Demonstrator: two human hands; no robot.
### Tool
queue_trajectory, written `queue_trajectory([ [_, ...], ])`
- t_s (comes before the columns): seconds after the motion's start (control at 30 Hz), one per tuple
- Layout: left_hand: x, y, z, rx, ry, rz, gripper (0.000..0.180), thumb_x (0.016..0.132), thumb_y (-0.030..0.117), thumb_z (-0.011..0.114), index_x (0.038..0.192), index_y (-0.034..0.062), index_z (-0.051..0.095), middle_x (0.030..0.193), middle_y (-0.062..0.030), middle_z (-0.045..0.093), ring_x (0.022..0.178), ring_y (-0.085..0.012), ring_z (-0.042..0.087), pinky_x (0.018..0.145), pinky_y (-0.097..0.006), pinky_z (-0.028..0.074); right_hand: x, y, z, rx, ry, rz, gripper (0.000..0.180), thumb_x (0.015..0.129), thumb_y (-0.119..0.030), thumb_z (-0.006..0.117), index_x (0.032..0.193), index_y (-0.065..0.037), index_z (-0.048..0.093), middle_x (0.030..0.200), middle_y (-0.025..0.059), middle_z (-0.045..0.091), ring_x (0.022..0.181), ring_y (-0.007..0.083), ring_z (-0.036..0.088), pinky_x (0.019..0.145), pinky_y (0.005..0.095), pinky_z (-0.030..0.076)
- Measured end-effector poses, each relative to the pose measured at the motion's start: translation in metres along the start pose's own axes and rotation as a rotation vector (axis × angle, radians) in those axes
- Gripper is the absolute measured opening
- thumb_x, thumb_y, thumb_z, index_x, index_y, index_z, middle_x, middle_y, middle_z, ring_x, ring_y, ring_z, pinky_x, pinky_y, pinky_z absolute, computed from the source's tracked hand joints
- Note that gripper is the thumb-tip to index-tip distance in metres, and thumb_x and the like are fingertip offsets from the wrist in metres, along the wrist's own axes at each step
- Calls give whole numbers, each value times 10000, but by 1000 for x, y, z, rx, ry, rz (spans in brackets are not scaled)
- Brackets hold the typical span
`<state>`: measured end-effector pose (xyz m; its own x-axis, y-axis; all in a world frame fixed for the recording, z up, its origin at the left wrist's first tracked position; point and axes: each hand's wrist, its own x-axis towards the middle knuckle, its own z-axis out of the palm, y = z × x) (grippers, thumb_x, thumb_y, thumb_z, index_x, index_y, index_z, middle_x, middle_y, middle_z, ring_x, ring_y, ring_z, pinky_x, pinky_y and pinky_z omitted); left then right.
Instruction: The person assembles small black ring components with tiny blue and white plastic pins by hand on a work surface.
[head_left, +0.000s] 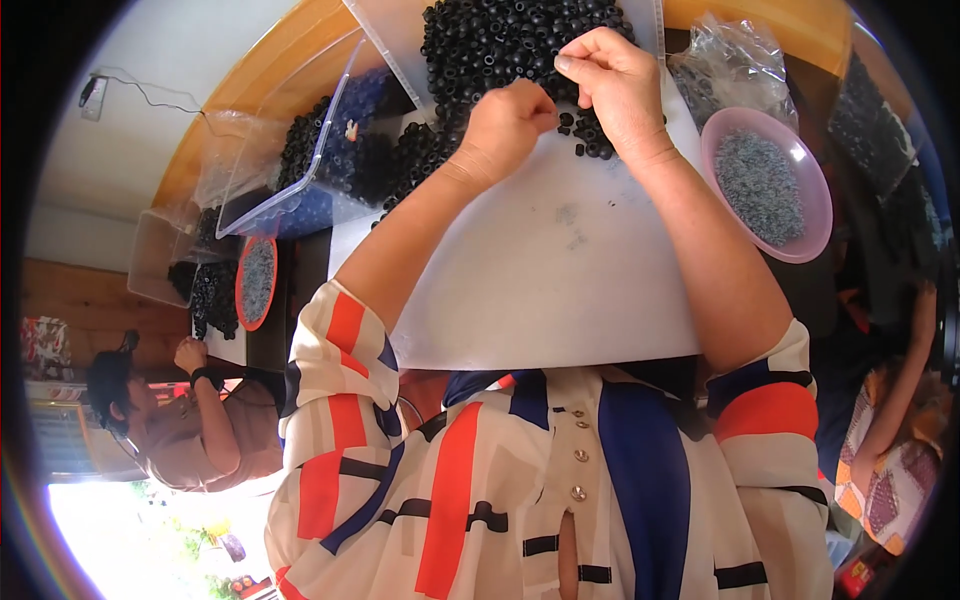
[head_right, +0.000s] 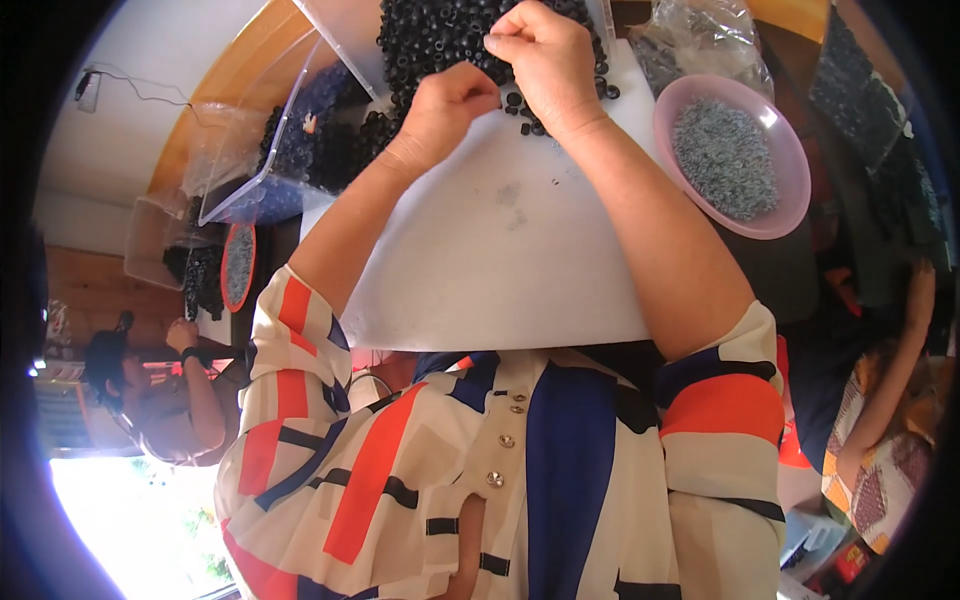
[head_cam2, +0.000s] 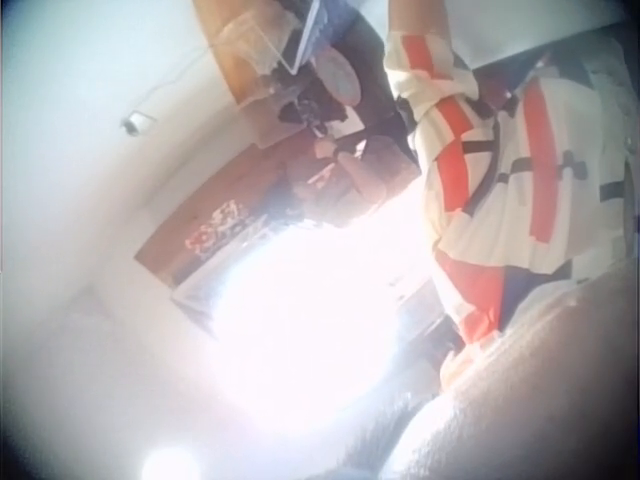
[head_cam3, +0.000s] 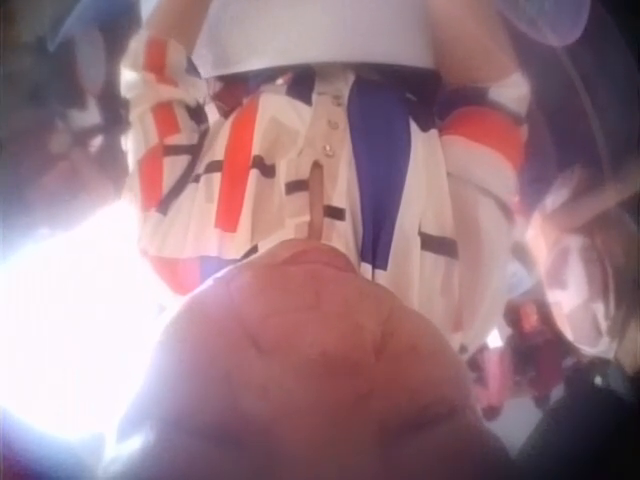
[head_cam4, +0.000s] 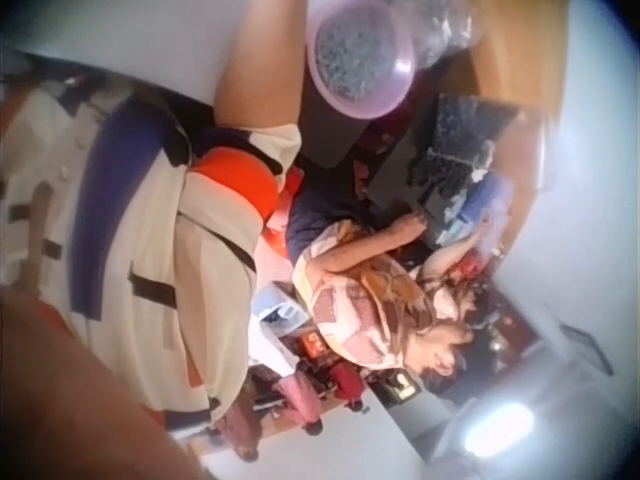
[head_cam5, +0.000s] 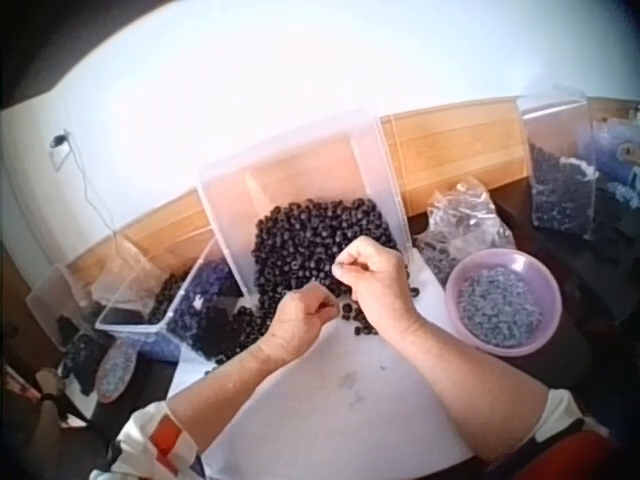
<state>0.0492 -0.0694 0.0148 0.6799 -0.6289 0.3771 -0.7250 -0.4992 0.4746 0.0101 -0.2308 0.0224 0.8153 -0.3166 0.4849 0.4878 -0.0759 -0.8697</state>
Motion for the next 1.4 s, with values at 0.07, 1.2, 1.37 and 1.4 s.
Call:
queue_trajectory([
  [0.07,3,3,-13,-272,-46,-214,147,845,124,695,951,23,686,763,-54,665,656,-128,550,621,-293,470,1,5,-1,-151,-78,81,30,809,-65,687,811,-35,690,674,11,632,645,88,556,625,260,444],
  [1.2,-18,4,-5,-5,72,23,83,746,81,706,821,51,690,834,-67,599,754,-230,625,686,-340,508,0,-5,-3,-10,-231,209,102,892,-190,654,925,-95,664,724,-37,603,613,53,538,549,207,370],
  [1.37,-11,29,23,44,-45,72,209,718,159,757,878,44,688,901,-64,617,809,-224,638,720,-352,529,5,5,-8,36,-143,202,71,882,-144,668,913,-81,672,703,-25,597,577,60,519,531,210,363],
  [1.4,-10,31,25,73,-36,74,216,711,182,758,867,50,686,918,-65,631,810,-235,651,729,-364,541,6,6,-8,33,-141,203,71,882,-144,668,913,-81,672,703,-25,597,577,60,519,531,210,363],
])
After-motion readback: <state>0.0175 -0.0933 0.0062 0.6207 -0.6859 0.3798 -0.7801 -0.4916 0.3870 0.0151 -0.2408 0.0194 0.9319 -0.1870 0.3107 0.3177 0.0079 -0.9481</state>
